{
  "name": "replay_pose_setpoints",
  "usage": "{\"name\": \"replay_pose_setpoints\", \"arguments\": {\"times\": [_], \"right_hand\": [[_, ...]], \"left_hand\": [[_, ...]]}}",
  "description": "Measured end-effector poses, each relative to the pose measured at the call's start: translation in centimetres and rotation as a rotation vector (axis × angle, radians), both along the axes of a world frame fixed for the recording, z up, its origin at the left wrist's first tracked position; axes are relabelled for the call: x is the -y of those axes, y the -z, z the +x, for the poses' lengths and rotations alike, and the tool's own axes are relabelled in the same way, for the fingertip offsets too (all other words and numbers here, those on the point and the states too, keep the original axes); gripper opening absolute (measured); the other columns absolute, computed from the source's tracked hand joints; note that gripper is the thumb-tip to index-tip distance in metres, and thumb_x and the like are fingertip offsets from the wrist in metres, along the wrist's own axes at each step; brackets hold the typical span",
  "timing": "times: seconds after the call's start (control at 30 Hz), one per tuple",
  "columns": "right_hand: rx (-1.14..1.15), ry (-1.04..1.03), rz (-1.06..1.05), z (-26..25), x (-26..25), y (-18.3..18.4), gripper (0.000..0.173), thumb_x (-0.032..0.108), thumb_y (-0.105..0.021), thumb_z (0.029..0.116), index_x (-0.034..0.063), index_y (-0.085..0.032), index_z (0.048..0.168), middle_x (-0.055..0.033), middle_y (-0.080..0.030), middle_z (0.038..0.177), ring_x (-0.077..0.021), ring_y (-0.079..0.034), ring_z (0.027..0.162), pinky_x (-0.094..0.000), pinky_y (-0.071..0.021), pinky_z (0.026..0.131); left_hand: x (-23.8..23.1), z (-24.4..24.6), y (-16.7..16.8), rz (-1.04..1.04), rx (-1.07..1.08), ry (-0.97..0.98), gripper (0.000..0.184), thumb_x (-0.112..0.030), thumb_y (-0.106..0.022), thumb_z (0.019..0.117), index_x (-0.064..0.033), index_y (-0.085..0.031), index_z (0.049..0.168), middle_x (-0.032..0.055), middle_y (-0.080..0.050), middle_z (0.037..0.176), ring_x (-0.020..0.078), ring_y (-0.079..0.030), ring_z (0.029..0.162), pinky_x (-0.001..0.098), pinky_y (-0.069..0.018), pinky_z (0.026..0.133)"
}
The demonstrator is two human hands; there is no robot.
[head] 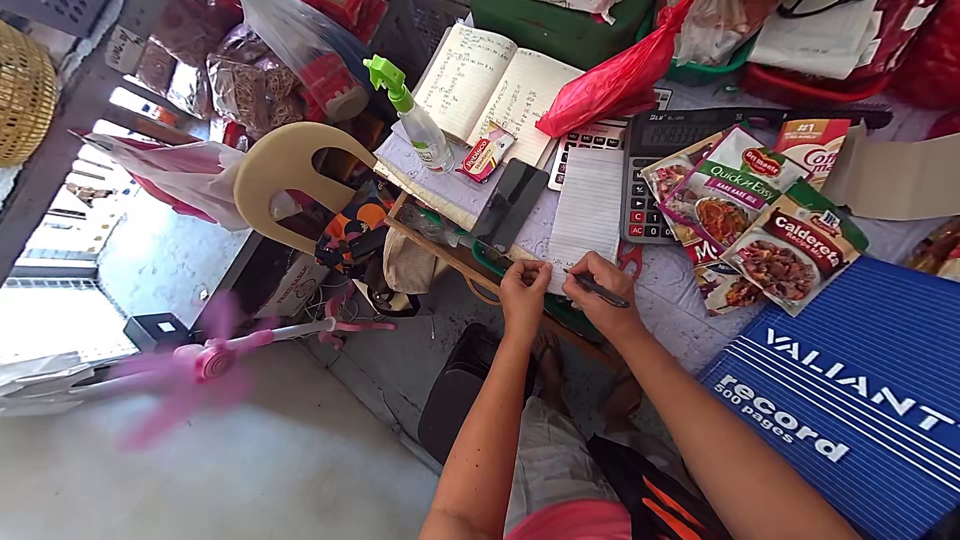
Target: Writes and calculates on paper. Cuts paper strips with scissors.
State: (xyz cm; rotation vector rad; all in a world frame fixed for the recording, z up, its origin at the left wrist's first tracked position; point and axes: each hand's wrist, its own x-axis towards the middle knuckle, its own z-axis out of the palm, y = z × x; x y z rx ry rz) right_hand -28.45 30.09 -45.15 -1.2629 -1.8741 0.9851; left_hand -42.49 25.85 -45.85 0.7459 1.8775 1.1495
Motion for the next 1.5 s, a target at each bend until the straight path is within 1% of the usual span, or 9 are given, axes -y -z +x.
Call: {"name": "replay_pose_setpoints", "arguments": {"times": [0.6,0.67,0.77,0.9,0.97,1.07,1.27,1.37,1.5], "right_hand": [[0.024,-0.014,0.002,0.2,0.0,0.0,0.008,0.011,-0.067,0.087,0.006,-0.061,0.088,-0.0049,-0.057,0.078,-0.013,-0.058,0.071,-0.0281,-0.0493,0.064],[0.004,0.007,-0.016,0.3,0.0,-0.1,0.008,0.011,-0.068,0.0877,0.0055,-0.063,0.091,-0.0046,-0.059,0.079,-0.011,-0.058,0.07,-0.0259,-0.0502,0.063],[0.004,0.051,-0.026,0.7,0.2,-0.3,0.008,0.012,-0.068,0.0865,0.0066,-0.065,0.091,-0.0033,-0.062,0.078,-0.0085,-0.059,0.069,-0.0243,-0.0503,0.062],[0.009,0.03,-0.01,1.2,0.4,-0.1,0.01,0.014,-0.069,0.0866,0.0058,-0.065,0.091,-0.004,-0.061,0.079,-0.0099,-0.06,0.072,-0.0248,-0.0515,0.065],[0.02,0.016,-0.001,1.2,0.3,-0.1,0.01,0.014,-0.068,0.0886,0.005,-0.066,0.093,-0.0054,-0.061,0.081,-0.0126,-0.06,0.074,-0.0277,-0.0517,0.067],[0.035,0.005,0.018,1.1,0.3,0.1,0.01,0.014,-0.067,0.0882,0.005,-0.065,0.092,-0.0059,-0.061,0.081,-0.0147,-0.06,0.075,-0.0301,-0.0513,0.069],[0.037,0.037,0.015,1.1,0.3,0.2,0.01,0.014,-0.067,0.0896,0.0053,-0.065,0.094,-0.0057,-0.06,0.08,-0.0135,-0.059,0.074,-0.0284,-0.0506,0.066],[0.009,0.039,-0.001,1.2,0.2,0.1,0.009,0.013,-0.067,0.0886,0.0053,-0.065,0.093,-0.0051,-0.06,0.08,-0.0112,-0.059,0.072,-0.0255,-0.0504,0.065],[0.026,0.024,0.011,1.2,0.2,0.1,0.008,0.012,-0.067,0.0884,0.0055,-0.064,0.09,-0.0051,-0.059,0.079,-0.0126,-0.059,0.072,-0.027,-0.0501,0.065]], "left_hand": [[0.0,0.0,0.1,-0.003,0.035,-0.008,0.015,-0.019,-0.077,0.0934,-0.0062,-0.072,0.1,0.003,-0.07,0.077,0.0098,-0.065,0.065,0.0285,-0.0562,0.065],[0.0,0.0,0.1,-0.005,0.034,-0.009,0.015,-0.019,-0.077,0.0933,-0.0064,-0.072,0.1,0.0029,-0.07,0.078,0.0101,-0.065,0.066,0.0289,-0.0564,0.065],[-0.1,0.0,0.1,0.0,0.043,-0.016,0.015,-0.018,-0.077,0.0932,-0.0062,-0.072,0.1,0.003,-0.071,0.077,0.0103,-0.065,0.065,0.0286,-0.0567,0.065],[0.0,0.1,0.1,0.0,0.04,-0.015,0.015,-0.019,-0.077,0.0935,-0.0062,-0.072,0.1,0.003,-0.07,0.077,0.0105,-0.064,0.065,0.0286,-0.0555,0.064],[0.0,0.1,0.0,-0.001,0.036,-0.012,0.015,-0.019,-0.076,0.0937,-0.006,-0.072,0.101,0.0032,-0.07,0.079,0.0108,-0.064,0.066,0.0292,-0.0562,0.065],[0.0,0.1,0.0,0.001,0.03,-0.013,0.015,-0.018,-0.076,0.0937,-0.0061,-0.072,0.101,0.003,-0.069,0.078,0.0103,-0.064,0.065,0.0286,-0.0557,0.065],[-0.1,0.1,0.1,-0.012,0.021,-0.017,0.014,-0.018,-0.077,0.0934,-0.0062,-0.073,0.1,0.0034,-0.07,0.078,0.0104,-0.065,0.066,0.0288,-0.0564,0.065],[-0.1,0.2,0.2,-0.012,0.022,-0.022,0.013,-0.018,-0.077,0.0933,-0.0066,-0.073,0.1,0.0033,-0.071,0.079,0.0106,-0.066,0.067,0.029,-0.0567,0.066],[-0.1,0.2,0.2,-0.007,0.022,-0.025,0.013,-0.018,-0.077,0.0933,-0.0064,-0.073,0.099,0.0032,-0.07,0.078,0.0108,-0.066,0.066,0.0291,-0.0568,0.066]]}}
